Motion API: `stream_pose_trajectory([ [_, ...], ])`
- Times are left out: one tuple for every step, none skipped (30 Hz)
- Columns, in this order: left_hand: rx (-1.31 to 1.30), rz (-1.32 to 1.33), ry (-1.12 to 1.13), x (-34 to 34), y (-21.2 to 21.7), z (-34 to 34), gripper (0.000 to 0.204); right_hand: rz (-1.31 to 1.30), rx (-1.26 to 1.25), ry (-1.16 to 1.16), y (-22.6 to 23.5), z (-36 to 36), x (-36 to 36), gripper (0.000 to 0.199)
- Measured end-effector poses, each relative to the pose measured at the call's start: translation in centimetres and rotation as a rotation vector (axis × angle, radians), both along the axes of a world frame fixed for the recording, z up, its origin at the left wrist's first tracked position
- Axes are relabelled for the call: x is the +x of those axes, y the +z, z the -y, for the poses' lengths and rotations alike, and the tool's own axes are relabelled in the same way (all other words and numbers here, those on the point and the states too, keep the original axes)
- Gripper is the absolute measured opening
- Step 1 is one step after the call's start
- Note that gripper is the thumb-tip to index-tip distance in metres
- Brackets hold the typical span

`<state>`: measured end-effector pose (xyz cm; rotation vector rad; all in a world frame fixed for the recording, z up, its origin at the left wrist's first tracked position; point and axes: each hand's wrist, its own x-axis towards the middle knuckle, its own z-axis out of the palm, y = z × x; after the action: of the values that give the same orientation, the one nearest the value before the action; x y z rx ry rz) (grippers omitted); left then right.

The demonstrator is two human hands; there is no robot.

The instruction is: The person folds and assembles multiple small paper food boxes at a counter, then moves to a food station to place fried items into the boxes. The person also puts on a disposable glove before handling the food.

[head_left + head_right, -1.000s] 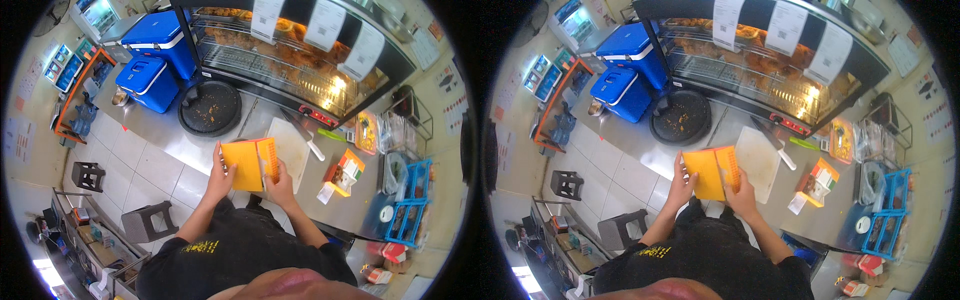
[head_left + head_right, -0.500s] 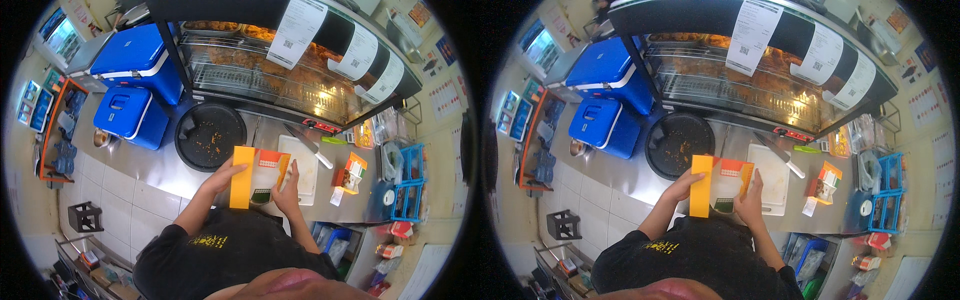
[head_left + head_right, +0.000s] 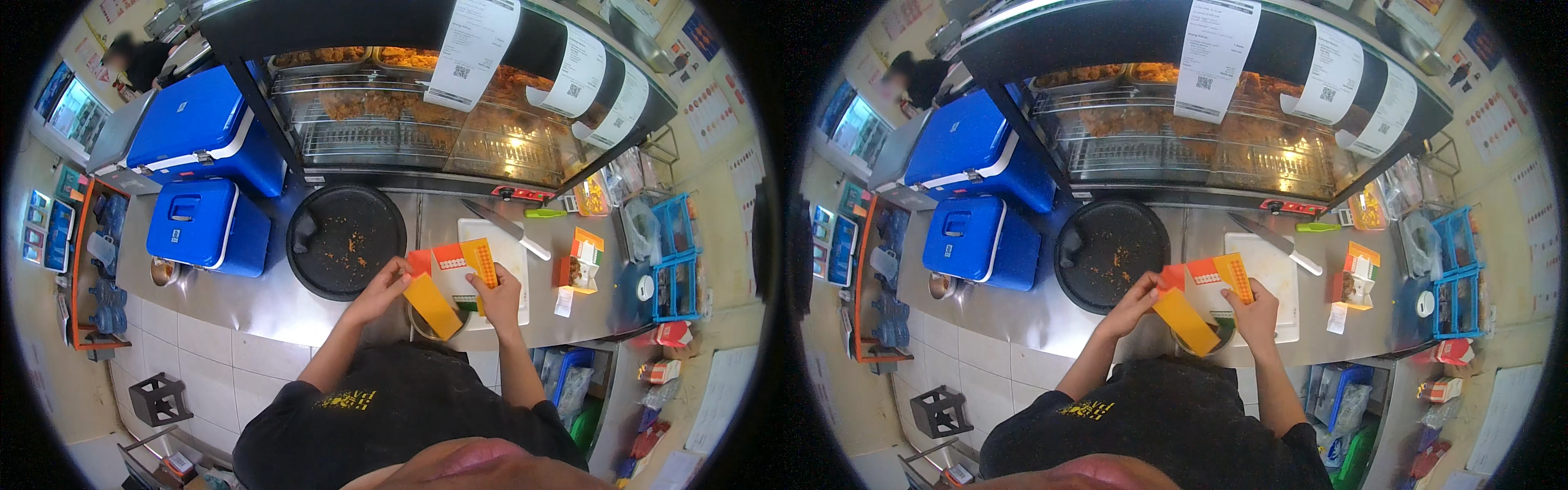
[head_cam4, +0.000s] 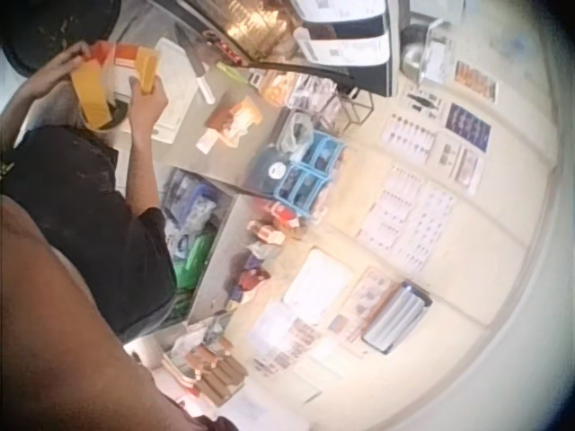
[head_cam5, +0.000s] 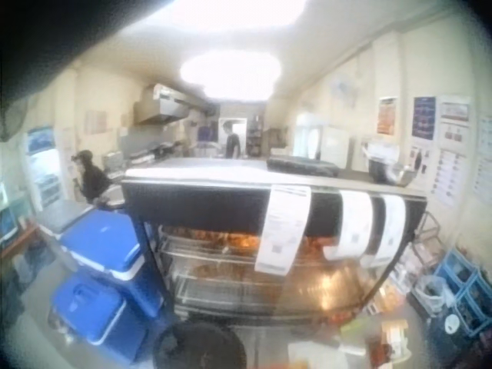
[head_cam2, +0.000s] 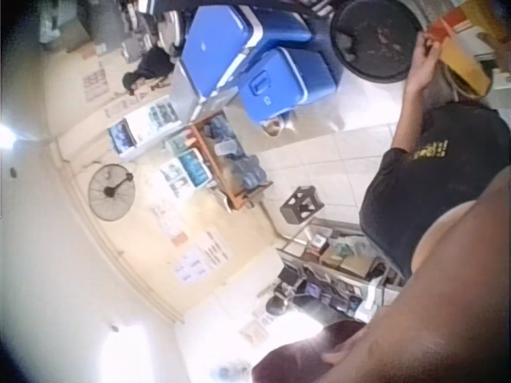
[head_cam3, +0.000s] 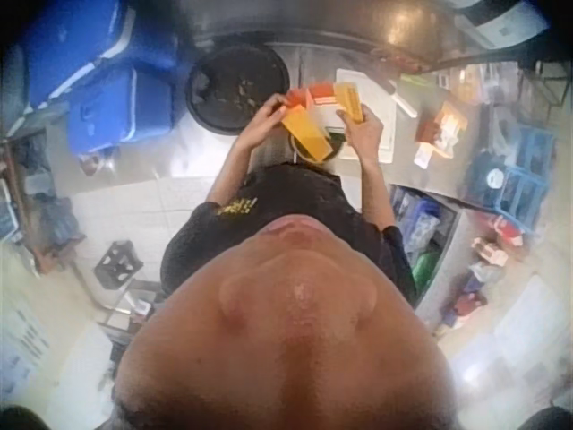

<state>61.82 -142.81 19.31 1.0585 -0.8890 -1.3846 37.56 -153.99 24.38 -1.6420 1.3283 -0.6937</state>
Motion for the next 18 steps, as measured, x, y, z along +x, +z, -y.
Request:
stream_pose_trajectory([
  [0.117, 0.031, -0.028, 0.4, 0.2, -0.1, 0.029, -0.099, -0.038, 0.009, 0.8, -0.1, 0.1, 0.018],
  [0.115, 0.124, -0.034, 0.8, 0.5, -0.2, 0.030, -0.199, -0.076, 0.017, 1.5, -0.3, 0.4, 0.018],
  [0.167, 0.237, -0.046, 1.1, 0.8, -0.2, 0.033, -0.250, -0.159, 0.080, 2.1, -0.6, 0.8, 0.016],
  [0.247, 0.393, -0.051, 1.3, 1.1, -0.2, 0.037, -0.303, -0.241, 0.142, 2.6, -1.0, 1.3, 0.015],
  [0.301, 0.446, -0.089, 1.3, 1.3, -0.3, 0.037, -0.370, -0.310, 0.195, 3.0, -1.4, 1.8, 0.013],
  [0.384, 0.543, -0.120, 1.2, 1.4, -0.4, 0.038, -0.335, -0.391, 0.243, 3.3, -1.8, 2.2, 0.012],
  [0.414, 0.619, -0.162, 1.1, 1.5, -0.5, 0.040, -0.313, -0.457, 0.279, 3.5, -2.3, 2.7, 0.011],
  [0.418, 0.672, -0.142, 1.0, 1.5, -0.6, 0.041, -0.288, -0.513, 0.338, 3.7, -2.6, 3.1, 0.010],
  [0.369, 0.702, -0.131, 0.8, 1.4, -0.8, 0.044, -0.302, -0.552, 0.362, 3.8, -2.9, 3.3, 0.009],
  [0.362, 0.736, -0.125, 0.6, 1.3, -1.0, 0.051, -0.307, -0.584, 0.365, 4.0, -3.0, 3.5, 0.009],
  [0.325, 0.750, -0.067, 0.3, 1.0, -1.1, 0.054, -0.304, -0.619, 0.397, 4.0, -3.1, 3.6, 0.009],
  [0.332, 0.767, -0.013, 0.0, 0.7, -1.3, 0.057, -0.308, -0.644, 0.401, 4.2, -3.2, 3.7, 0.010],
  [0.339, 0.782, 0.041, -0.3, 0.4, -1.4, 0.061, -0.361, -0.662, 0.507, 4.3, -3.3, 3.7, 0.011],
  [0.322, 0.739, 0.065, -0.6, 0.0, -1.4, 0.066, -0.421, -0.667, 0.583, 4.4, -3.3, 3.7, 0.012],
  [0.307, 0.696, 0.088, -0.9, -0.4, -1.4, 0.071, -0.478, -0.672, 0.678, 4.6, -3.3, 3.8, 0.013],
  [0.277, 0.635, 0.113, -1.1, -0.8, -1.4, 0.077, -0.468, -0.654, 0.601, 4.7, -3.2, 3.7, 0.020],
  [0.307, 0.678, 0.081, -1.2, -1.3, -1.4, 0.076, -0.455, -0.639, 0.545, 4.8, -3.1, 3.7, 0.026],
  [0.320, 0.703, 0.051, -1.1, -1.8, -1.4, 0.076, -0.501, -0.559, 0.504, 4.8, -2.9, 3.7, 0.033],
])
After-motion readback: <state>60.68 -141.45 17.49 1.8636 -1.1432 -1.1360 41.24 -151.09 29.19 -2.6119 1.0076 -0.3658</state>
